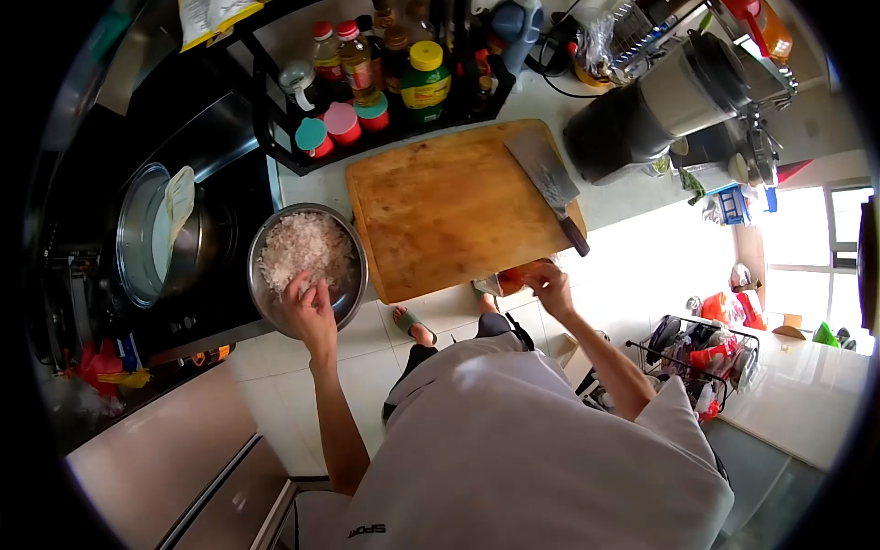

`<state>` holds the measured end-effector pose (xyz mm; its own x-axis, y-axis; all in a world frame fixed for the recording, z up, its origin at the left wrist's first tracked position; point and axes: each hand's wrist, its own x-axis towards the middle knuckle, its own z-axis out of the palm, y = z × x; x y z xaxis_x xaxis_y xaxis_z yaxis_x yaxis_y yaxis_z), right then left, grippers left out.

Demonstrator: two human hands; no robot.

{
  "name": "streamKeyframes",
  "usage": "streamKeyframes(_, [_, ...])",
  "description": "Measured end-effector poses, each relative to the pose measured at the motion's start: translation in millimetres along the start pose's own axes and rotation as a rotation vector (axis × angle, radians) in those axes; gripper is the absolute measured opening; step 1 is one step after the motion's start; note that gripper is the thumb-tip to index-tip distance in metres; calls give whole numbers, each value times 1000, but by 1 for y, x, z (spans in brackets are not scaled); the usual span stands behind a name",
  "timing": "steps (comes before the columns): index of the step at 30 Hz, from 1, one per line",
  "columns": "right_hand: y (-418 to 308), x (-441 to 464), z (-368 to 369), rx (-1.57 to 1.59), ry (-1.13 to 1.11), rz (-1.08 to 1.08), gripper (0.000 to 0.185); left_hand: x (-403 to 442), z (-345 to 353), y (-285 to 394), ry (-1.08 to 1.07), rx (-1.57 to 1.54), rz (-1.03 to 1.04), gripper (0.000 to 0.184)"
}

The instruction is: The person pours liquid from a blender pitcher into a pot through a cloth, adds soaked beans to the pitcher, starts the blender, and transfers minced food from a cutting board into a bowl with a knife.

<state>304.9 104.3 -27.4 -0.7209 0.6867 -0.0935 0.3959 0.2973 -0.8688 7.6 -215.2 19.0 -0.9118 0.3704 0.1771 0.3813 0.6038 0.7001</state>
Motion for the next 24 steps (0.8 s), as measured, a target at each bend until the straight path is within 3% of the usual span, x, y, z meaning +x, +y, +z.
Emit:
streamKeyframes(2, [56,-8,24,131,49,279,16,3,-3,51,28,233,118,43])
streamKeyframes(4, [100,0,41,-36,118,377,16,-1,7,57,-9,187,177,46])
streamKeyframes(7, [127,14,52,-371,140,265,18,-12,19,80,-84,145,294,39])
streamKeyframes(10, [121,32,48,-551,68,390,23,-24,42,98,-193,37,350,32])
streamKeyframes(11, [110,33,43,-512,6,417,29,-30,51,109,-238,-18,351,29])
streamKeyframes(14, [200,39,86,-453,214,440,29,-49,74,144,-384,-115,338,28])
streamKeyframes(16, [177,37,73,-408,-6,399,32,-56,89,156,-454,-112,418,28])
streamKeyframes(22, [156,39,43,-381,-98,392,31,-69,125,183,-585,-107,611,32])
streamKeyframes(24, [152,38,37,-369,-133,386,30,-75,139,197,-628,-121,565,34])
